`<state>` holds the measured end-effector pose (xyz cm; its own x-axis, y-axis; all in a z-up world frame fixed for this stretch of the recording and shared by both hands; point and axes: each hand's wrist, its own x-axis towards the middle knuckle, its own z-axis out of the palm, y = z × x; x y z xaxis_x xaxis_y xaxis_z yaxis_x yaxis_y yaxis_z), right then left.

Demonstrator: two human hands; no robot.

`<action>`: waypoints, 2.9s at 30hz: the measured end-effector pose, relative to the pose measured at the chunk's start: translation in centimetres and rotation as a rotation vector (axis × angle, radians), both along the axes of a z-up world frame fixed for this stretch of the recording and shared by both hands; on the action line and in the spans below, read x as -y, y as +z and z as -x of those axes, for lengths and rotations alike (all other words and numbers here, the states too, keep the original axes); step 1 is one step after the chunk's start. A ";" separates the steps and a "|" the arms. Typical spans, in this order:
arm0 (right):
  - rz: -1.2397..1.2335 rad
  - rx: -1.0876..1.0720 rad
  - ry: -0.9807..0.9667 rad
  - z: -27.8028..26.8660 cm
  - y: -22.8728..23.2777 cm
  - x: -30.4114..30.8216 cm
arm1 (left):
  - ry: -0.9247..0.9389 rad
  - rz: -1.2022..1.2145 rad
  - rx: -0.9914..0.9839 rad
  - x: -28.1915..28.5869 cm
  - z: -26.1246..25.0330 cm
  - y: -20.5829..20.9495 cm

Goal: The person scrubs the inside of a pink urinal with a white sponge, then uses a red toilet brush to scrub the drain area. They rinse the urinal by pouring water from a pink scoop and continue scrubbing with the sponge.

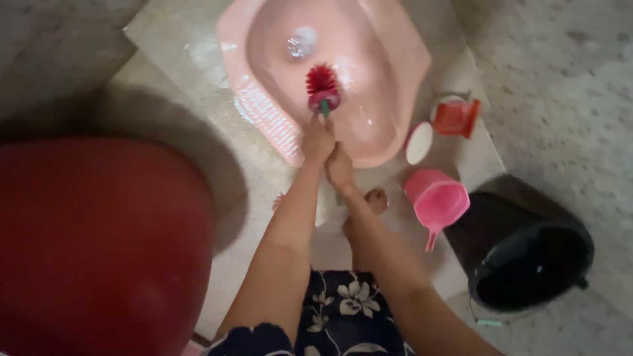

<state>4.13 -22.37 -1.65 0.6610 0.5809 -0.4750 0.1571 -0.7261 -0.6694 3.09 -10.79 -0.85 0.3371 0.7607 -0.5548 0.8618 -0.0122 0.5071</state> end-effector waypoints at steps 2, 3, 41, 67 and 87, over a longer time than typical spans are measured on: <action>-0.092 0.078 0.038 0.3 -0.8 1.8 | 0.040 0.151 -0.042 1.7 0.1 -3.0; -0.114 0.122 0.058 0.7 -0.8 3.2 | 0.033 0.126 -0.004 2.4 0.0 -3.8; -0.549 0.143 -1.684 1.4 15.4 28.0 | -0.368 -0.334 0.647 26.9 -6.9 13.7; 0.391 -0.220 -0.881 -10.9 10.5 54.2 | -0.660 -0.150 0.463 46.5 -9.1 15.1; 0.028 -0.296 -0.733 -5.5 38.2 46.9 | -0.141 -0.110 0.341 33.5 -9.8 15.8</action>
<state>9.65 -69.29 36.59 0.7144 0.0318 -0.6990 -0.5498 -0.5925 -0.5888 12.87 -44.27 14.99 0.5934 0.7428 -0.3102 0.6302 -0.1889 0.7531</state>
